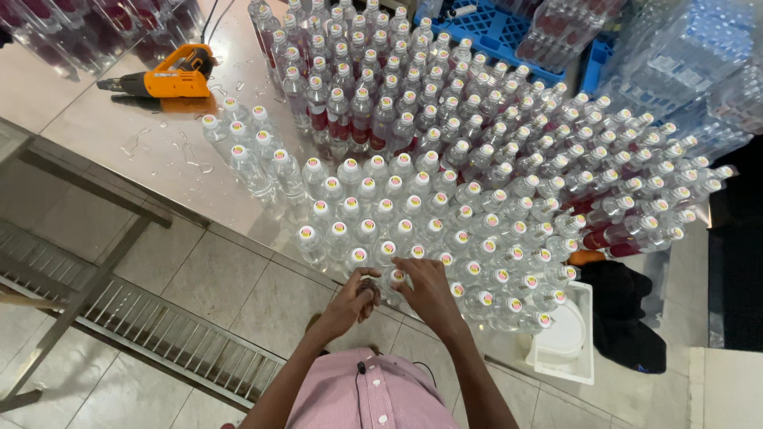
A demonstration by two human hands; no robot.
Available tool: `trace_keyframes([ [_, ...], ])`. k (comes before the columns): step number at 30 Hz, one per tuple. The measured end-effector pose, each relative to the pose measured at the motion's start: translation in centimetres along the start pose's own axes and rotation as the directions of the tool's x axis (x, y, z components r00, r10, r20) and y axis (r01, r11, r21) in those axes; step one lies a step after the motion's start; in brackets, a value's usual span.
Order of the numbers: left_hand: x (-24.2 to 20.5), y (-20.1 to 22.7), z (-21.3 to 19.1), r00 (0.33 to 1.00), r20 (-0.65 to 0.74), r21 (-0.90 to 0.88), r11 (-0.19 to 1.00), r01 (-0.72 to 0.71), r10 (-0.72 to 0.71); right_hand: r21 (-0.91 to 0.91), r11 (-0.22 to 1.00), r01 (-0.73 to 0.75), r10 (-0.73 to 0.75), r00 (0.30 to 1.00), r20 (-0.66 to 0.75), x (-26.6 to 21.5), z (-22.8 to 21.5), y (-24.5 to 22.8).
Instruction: The person applies small circular stickers to the caps of numerous clear plastic bottles arranged on a metal table. They pick up each sticker from a white tray and press it onto a bottle cap, repeating the process across the table.
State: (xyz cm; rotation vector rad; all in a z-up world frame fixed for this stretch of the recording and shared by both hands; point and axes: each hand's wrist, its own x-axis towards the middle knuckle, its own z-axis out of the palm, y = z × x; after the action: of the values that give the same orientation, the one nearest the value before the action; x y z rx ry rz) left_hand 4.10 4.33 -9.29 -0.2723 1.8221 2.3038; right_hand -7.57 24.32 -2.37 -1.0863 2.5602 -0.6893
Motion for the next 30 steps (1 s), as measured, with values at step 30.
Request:
trace_keyframes([
  [30, 2.1, 7.8, -6.3, 0.998, -0.064, -0.141, 0.990, -0.032, 0.023, 0.910, 0.406, -0.086, 0.595, 0.781, -0.192, 5.2, -0.6, -6.4],
])
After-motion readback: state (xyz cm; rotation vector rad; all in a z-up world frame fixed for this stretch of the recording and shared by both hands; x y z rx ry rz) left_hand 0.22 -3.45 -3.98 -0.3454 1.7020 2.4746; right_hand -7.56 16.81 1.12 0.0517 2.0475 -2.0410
